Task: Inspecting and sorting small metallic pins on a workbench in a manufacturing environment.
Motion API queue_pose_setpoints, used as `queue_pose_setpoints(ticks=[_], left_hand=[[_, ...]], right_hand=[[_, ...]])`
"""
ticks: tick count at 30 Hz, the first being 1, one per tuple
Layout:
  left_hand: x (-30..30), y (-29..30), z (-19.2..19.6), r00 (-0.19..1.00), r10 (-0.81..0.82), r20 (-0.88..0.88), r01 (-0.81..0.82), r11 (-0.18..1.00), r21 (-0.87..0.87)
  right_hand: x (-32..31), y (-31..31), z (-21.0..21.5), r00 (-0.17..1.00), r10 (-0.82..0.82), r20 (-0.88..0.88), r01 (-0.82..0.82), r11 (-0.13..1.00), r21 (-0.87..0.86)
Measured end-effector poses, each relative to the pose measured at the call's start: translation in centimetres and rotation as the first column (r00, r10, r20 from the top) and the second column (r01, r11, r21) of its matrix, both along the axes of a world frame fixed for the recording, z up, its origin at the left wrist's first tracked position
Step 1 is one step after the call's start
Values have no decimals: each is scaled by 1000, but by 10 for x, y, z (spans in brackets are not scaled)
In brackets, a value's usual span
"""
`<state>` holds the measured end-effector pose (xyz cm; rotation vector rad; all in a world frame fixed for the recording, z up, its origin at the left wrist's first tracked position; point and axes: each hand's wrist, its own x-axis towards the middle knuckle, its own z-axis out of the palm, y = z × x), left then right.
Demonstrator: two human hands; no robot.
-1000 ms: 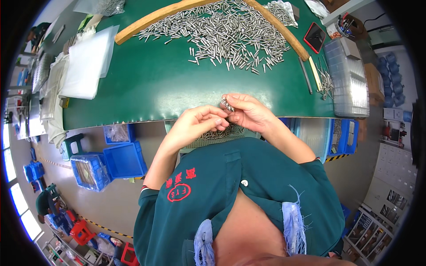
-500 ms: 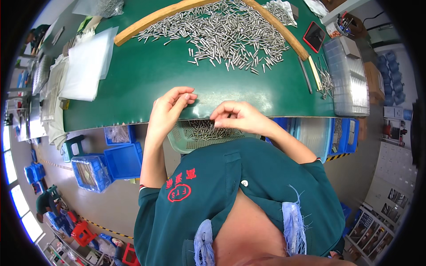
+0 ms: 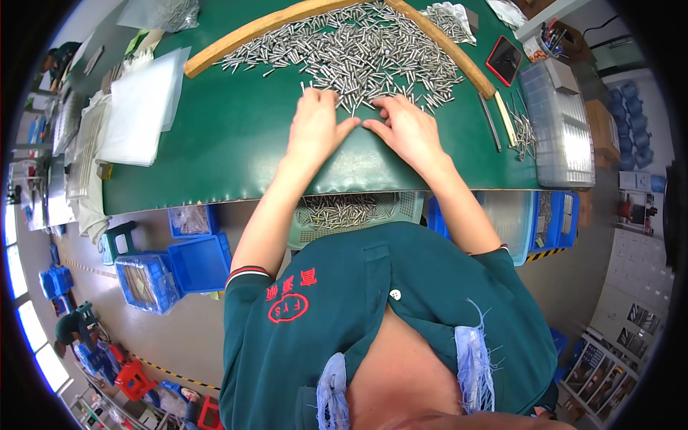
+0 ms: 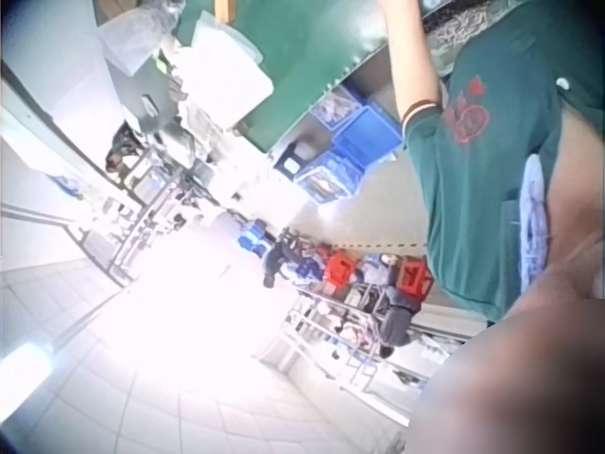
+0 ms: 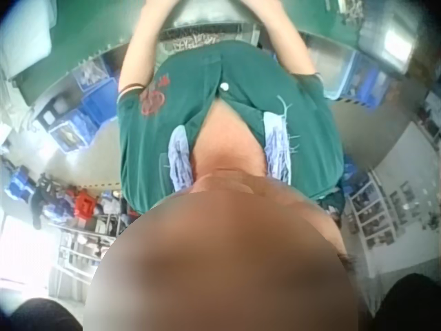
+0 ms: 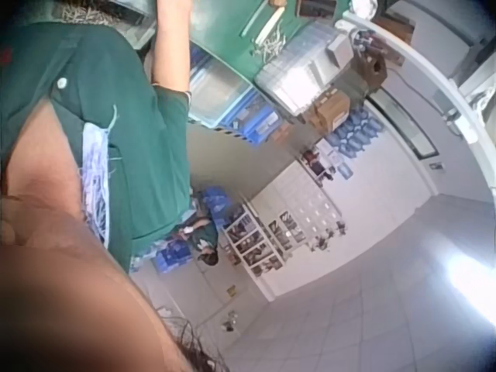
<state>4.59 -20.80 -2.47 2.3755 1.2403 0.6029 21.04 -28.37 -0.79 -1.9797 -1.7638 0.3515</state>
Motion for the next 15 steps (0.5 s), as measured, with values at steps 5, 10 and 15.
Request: queue_pose_setpoints(ticks=[5,10,15], left_hand=[[-12,-19,1,991,-127,40,128,992,-7],[-29,-40,6,979,-198,54,201,977,-65],[-37,-45,9,968,-233,92,238,969,-59]], right_hand=[[-3,-5,-3,978,142,-155,-144,990,-2],[-2,-15,-8,928,328,-175,-318,944,83],[-2,-24,-8,929,337,-150,-326,941,97]])
